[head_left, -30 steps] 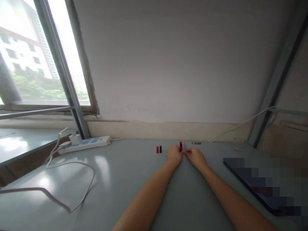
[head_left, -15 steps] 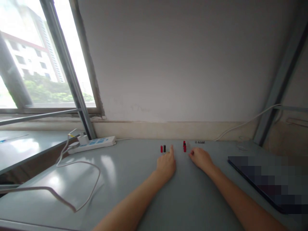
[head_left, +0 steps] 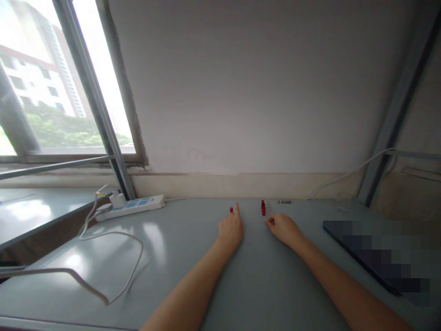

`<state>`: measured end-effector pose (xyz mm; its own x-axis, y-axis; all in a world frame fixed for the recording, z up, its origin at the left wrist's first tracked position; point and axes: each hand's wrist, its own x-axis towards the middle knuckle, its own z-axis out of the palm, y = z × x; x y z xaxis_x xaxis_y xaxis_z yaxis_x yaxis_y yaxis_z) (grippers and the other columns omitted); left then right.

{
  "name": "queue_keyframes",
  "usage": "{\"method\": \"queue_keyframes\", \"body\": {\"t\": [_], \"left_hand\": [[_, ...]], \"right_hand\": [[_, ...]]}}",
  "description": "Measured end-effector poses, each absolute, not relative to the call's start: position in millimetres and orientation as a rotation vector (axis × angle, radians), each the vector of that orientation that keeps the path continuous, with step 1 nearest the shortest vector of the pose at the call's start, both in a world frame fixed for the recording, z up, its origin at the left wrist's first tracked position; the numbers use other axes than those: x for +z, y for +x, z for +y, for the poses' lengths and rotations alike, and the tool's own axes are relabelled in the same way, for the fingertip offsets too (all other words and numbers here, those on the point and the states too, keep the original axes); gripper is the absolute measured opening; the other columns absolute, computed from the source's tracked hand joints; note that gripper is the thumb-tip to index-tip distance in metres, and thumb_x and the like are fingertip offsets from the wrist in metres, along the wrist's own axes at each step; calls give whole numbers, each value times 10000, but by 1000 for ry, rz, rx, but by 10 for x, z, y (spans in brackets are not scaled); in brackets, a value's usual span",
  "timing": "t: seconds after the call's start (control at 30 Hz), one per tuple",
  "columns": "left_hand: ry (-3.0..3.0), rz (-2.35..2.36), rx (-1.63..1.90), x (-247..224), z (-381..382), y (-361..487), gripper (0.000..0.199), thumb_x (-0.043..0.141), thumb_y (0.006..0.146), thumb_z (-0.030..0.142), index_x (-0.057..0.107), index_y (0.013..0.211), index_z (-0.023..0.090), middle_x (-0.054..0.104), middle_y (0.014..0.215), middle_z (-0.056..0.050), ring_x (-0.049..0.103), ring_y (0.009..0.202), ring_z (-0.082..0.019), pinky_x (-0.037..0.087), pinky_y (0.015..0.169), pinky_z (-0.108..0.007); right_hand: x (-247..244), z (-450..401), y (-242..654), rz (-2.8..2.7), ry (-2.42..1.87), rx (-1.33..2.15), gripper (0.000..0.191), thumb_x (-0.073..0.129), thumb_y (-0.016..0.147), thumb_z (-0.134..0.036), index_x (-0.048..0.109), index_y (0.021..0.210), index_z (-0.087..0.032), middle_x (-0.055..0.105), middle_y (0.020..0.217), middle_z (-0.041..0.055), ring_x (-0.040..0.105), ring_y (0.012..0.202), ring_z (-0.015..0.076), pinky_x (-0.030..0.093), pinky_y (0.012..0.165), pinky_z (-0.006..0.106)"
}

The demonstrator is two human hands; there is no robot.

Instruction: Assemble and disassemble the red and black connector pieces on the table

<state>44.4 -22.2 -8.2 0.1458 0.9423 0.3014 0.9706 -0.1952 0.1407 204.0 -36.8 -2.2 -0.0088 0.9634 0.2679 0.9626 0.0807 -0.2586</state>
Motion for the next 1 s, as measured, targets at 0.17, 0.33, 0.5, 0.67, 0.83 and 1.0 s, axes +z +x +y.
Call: {"method": "queue_keyframes", "body": {"t": [0.17,0.33,0.5,0.67,0.83,1.0], "left_hand": [[-2380,-1867,-763,-69,-163,411,332,297,828,110,526,1068,126,605,947,-152,598,826,-221,444,678,-311],[-2547,-1907,-1516,-144,-107,432,198,416,793,131,579,905,130,644,774,-84,591,664,-137,442,630,-243],[-2690,-2021,-2121,-183,-129,500,178,414,781,108,551,895,107,628,683,-38,438,382,-45,371,431,-177],[-2659,-2111,-2357,-118,-209,523,180,419,772,94,541,904,101,618,665,-22,414,361,-33,314,389,-164],[-2612,-2173,-2440,-87,-253,537,188,413,774,89,532,919,97,612,664,-17,405,349,-29,296,377,-165],[-2587,-2183,-2480,-82,-265,546,205,406,769,80,527,935,93,600,640,-9,402,341,-32,290,373,-169]], "right_hand": [[-33,-356,2033,-1980,-1825,58,197,462,762,-218,609,641,-167,637,667,79,574,644,168,334,556,245],[-67,-308,2017,-1923,-1592,211,209,400,793,-224,577,707,-152,625,697,72,556,645,148,359,589,237],[-89,-288,1986,-1907,-1419,437,264,333,819,-274,502,646,-166,524,564,-2,491,546,116,362,551,223],[-94,-289,1978,-1891,-1365,547,255,335,816,-288,478,641,-170,471,525,-30,452,500,101,353,507,208],[-78,-289,1982,-1875,-1361,543,246,347,813,-290,469,635,-171,472,530,-27,435,489,92,343,482,197],[-61,-296,1974,-1862,-1353,509,215,379,790,-264,433,599,-181,459,538,-31,434,518,97,336,509,203]]}}
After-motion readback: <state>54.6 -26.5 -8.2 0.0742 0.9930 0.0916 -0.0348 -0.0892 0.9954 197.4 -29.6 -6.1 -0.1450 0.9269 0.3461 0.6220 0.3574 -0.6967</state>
